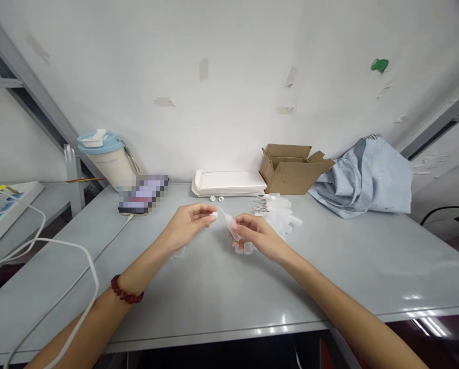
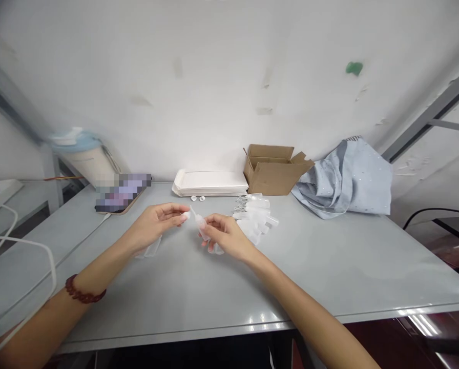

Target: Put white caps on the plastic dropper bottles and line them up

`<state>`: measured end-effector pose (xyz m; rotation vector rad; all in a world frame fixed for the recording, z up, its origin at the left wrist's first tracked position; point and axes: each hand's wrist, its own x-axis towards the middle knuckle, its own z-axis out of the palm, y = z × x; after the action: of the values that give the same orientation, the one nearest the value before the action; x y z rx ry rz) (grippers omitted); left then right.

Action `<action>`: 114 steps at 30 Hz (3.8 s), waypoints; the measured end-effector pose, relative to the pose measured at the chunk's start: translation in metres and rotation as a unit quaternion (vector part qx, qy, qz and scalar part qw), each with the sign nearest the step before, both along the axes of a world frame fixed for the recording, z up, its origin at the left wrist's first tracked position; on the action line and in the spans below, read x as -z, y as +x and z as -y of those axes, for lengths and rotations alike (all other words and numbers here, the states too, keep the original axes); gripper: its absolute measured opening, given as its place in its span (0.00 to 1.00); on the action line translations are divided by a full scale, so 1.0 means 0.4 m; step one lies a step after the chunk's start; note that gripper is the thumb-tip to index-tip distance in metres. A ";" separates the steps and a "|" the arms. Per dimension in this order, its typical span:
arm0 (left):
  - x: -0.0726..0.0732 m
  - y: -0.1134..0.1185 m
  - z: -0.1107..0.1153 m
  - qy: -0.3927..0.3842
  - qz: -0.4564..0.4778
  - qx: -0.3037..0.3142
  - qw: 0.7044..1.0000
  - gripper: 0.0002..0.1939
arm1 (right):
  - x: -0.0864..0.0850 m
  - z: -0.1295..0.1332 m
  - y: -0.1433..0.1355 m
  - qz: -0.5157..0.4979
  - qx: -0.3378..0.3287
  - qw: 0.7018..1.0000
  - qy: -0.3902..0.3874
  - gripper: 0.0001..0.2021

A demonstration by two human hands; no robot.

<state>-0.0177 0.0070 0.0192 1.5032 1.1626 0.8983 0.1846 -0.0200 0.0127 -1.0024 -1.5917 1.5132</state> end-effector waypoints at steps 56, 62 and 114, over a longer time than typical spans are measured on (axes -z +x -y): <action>0.027 0.053 0.069 0.352 -0.150 0.065 0.922 0.08 | -0.003 0.003 0.017 -0.044 0.028 0.995 -0.084 0.14; 0.018 0.059 0.077 0.334 -0.134 0.065 0.931 0.07 | 0.001 0.000 0.019 -0.043 0.021 0.995 -0.088 0.16; 0.014 0.069 0.080 0.014 -0.048 0.103 0.993 0.23 | 0.010 0.022 0.000 -0.053 0.033 0.997 0.038 0.14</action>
<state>0.0100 -0.0251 0.0137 1.6701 1.0445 0.7108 0.1844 -0.0286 0.0086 -0.9094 -1.5155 1.4273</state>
